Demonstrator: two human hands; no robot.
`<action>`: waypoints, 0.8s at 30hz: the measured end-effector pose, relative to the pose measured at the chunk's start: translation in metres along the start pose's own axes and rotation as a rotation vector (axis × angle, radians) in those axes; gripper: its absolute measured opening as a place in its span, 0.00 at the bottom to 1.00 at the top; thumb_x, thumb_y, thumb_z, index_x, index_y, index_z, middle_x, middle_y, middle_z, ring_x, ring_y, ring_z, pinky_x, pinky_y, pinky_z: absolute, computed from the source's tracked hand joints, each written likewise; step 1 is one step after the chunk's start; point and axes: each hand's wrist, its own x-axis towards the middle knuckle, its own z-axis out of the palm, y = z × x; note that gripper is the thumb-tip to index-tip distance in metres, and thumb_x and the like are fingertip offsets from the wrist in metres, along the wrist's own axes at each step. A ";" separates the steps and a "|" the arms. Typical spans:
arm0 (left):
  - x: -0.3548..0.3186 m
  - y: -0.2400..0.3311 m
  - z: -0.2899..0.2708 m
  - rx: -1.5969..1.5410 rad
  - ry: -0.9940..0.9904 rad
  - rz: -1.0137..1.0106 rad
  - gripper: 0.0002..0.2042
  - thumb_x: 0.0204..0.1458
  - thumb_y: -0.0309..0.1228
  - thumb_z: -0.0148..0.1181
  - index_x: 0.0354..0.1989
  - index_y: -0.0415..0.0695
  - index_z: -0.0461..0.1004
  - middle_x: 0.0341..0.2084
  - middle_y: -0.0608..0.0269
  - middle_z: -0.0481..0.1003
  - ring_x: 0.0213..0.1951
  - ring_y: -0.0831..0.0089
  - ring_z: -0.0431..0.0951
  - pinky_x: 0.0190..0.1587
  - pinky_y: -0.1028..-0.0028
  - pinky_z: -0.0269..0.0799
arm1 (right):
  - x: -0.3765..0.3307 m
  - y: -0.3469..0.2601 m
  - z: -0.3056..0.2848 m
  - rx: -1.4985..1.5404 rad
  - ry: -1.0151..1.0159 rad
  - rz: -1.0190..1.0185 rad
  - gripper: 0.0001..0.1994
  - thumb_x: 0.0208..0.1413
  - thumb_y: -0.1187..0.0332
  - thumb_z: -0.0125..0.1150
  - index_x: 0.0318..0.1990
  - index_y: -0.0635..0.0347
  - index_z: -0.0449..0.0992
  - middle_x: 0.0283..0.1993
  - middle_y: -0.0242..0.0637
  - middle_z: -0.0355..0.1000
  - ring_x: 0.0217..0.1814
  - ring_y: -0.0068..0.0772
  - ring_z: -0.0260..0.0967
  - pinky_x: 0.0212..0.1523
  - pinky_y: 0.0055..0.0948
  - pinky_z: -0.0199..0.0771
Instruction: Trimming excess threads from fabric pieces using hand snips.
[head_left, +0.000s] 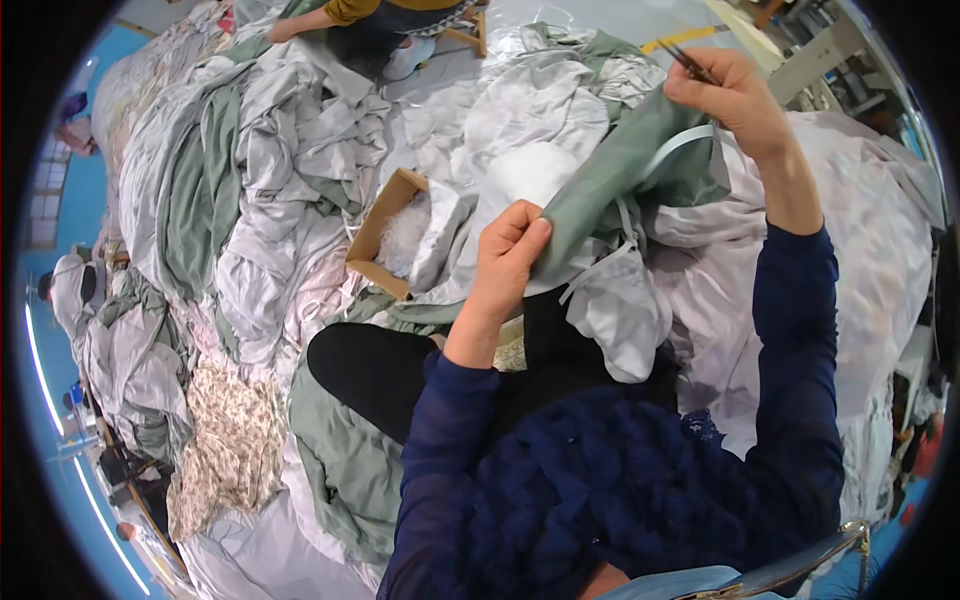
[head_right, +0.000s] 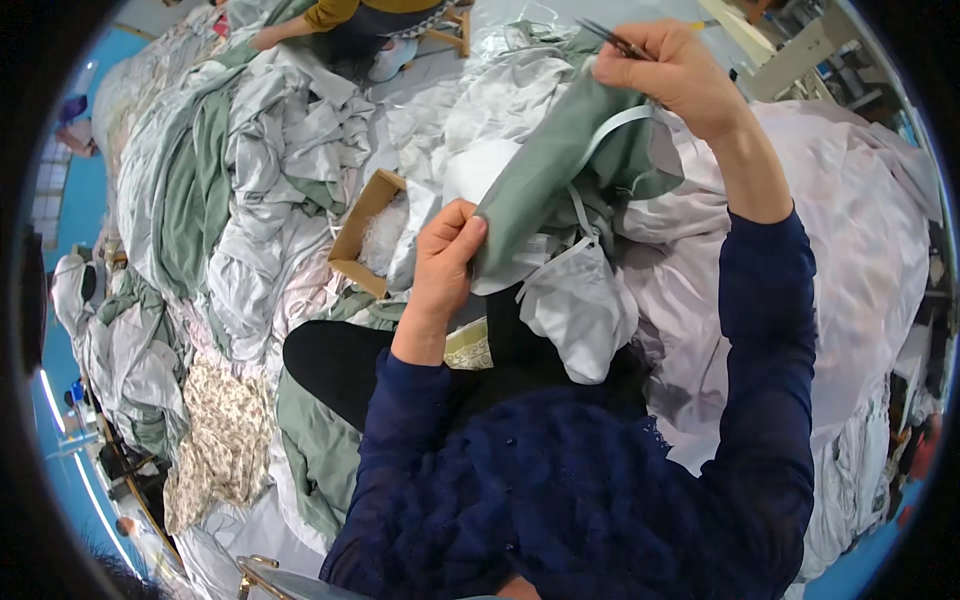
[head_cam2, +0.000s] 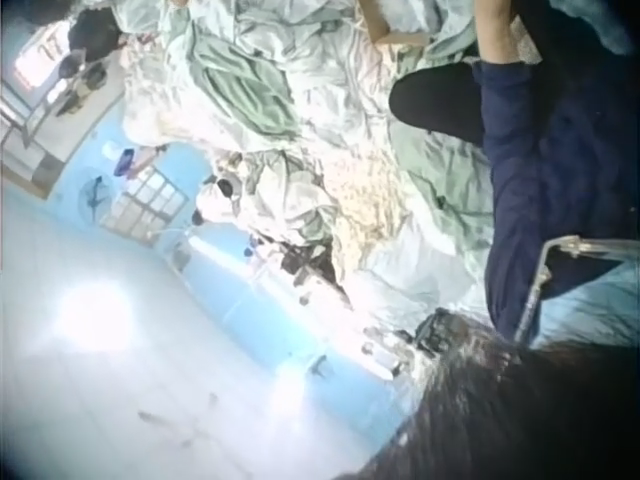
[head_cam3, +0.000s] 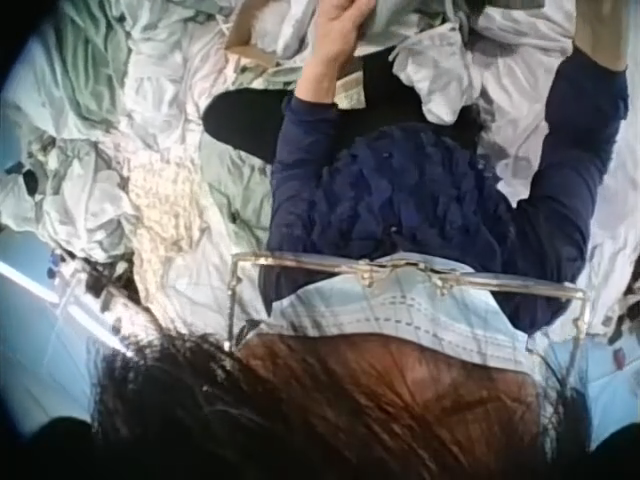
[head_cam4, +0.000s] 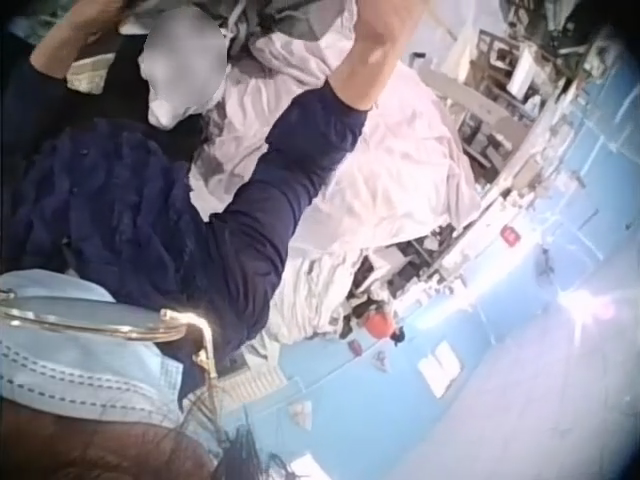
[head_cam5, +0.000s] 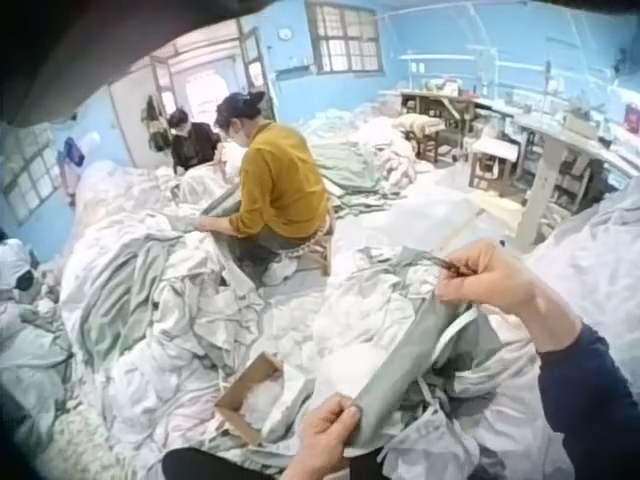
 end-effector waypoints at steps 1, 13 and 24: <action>-0.003 0.001 -0.007 -0.060 -0.005 -0.034 0.07 0.61 0.27 0.55 0.29 0.41 0.71 0.20 0.79 0.63 0.25 0.88 0.58 0.26 0.80 0.53 | 0.008 0.023 -0.001 -0.053 -0.057 0.032 0.08 0.57 0.69 0.63 0.32 0.64 0.76 0.27 0.20 0.68 0.30 0.11 0.61 0.31 0.17 0.59; -0.006 -0.033 -0.023 1.008 0.468 0.400 0.06 0.47 0.24 0.66 0.32 0.40 0.77 0.30 0.56 0.76 0.30 0.60 0.76 0.34 0.64 0.72 | -0.010 0.158 0.116 -0.532 0.055 0.108 0.11 0.49 0.65 0.66 0.28 0.64 0.74 0.22 0.43 0.70 0.24 0.42 0.67 0.26 0.37 0.64; 0.009 -0.060 0.000 0.870 0.379 0.435 0.05 0.46 0.20 0.63 0.31 0.39 0.77 0.29 0.55 0.74 0.31 0.55 0.76 0.33 0.64 0.73 | -0.009 0.167 0.119 -0.457 0.049 0.127 0.11 0.49 0.66 0.67 0.27 0.65 0.73 0.20 0.43 0.67 0.21 0.38 0.64 0.25 0.35 0.63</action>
